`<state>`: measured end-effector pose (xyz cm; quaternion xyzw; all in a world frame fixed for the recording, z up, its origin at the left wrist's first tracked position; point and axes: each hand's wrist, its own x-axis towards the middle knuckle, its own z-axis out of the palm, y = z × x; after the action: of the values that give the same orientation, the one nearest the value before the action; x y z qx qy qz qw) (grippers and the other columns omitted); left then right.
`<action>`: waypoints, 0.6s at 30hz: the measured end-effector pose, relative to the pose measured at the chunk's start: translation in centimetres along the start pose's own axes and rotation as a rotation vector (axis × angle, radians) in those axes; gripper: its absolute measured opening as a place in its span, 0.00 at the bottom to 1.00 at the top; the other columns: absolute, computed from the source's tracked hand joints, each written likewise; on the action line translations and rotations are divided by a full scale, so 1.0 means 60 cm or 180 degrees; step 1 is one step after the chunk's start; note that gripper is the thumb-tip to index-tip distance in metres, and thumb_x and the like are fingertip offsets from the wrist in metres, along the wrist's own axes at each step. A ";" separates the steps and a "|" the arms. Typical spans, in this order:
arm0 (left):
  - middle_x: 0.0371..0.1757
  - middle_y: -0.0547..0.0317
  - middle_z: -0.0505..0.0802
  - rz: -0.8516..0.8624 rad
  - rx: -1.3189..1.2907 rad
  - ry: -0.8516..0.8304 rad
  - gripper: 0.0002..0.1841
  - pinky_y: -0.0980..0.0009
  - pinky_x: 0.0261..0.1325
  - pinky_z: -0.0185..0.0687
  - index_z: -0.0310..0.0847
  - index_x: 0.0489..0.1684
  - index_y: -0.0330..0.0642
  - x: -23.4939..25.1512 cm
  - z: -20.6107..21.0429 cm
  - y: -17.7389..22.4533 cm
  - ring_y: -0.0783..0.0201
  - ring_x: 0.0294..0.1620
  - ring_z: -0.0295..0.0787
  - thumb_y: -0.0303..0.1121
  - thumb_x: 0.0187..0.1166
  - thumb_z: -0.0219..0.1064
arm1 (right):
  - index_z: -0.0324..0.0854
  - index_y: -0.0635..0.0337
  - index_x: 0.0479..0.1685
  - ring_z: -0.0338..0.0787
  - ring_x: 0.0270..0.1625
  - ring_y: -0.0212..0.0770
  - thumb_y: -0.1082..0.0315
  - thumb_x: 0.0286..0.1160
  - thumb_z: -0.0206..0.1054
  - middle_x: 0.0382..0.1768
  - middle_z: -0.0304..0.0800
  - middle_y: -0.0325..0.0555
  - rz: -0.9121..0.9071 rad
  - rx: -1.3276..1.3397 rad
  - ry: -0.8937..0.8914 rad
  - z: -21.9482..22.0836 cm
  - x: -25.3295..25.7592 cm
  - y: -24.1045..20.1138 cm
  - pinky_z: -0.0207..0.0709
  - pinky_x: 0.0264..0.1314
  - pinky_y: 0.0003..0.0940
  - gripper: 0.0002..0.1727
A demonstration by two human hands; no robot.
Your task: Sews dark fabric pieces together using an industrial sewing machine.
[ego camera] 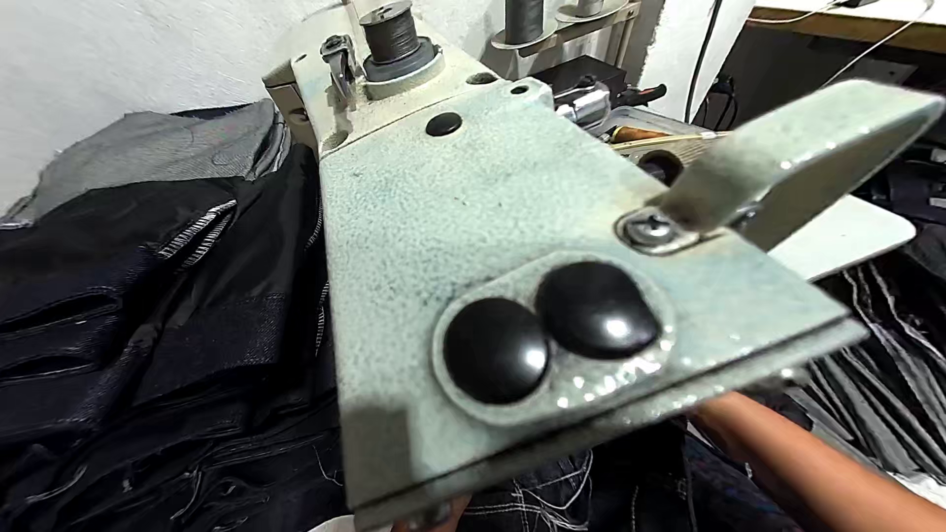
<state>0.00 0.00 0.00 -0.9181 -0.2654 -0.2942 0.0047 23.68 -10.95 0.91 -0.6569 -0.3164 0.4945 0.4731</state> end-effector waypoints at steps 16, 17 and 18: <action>0.43 0.32 0.95 -0.0399 -0.0544 -0.0642 0.13 0.46 0.57 0.86 0.91 0.41 0.24 -0.002 0.003 -0.014 0.35 0.49 0.95 0.29 0.71 0.68 | 0.85 0.59 0.42 0.83 0.36 0.21 0.67 0.87 0.60 0.31 0.86 0.33 -0.0294 -0.0429 -0.0179 -0.006 -0.015 -0.005 0.79 0.45 0.21 0.09; 0.40 0.33 0.96 -0.0317 -0.0447 -0.0484 0.12 0.46 0.53 0.88 0.92 0.37 0.25 -0.003 0.003 -0.014 0.37 0.45 0.96 0.28 0.67 0.70 | 0.85 0.58 0.41 0.83 0.35 0.20 0.66 0.87 0.61 0.31 0.85 0.31 -0.0409 -0.0396 -0.0215 -0.010 -0.013 0.003 0.78 0.44 0.20 0.09; 0.40 0.33 0.96 -0.0336 -0.0443 -0.0490 0.12 0.44 0.53 0.88 0.92 0.37 0.24 -0.002 0.002 -0.014 0.37 0.45 0.96 0.27 0.66 0.69 | 0.84 0.55 0.39 0.82 0.34 0.17 0.64 0.86 0.62 0.29 0.84 0.28 -0.0588 -0.0440 -0.0224 -0.014 -0.012 0.013 0.77 0.42 0.18 0.09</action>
<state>-0.47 0.68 -0.29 -0.9209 -0.2919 -0.2403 -0.0949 24.21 -12.11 0.46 -0.6382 -0.4252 0.4487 0.4588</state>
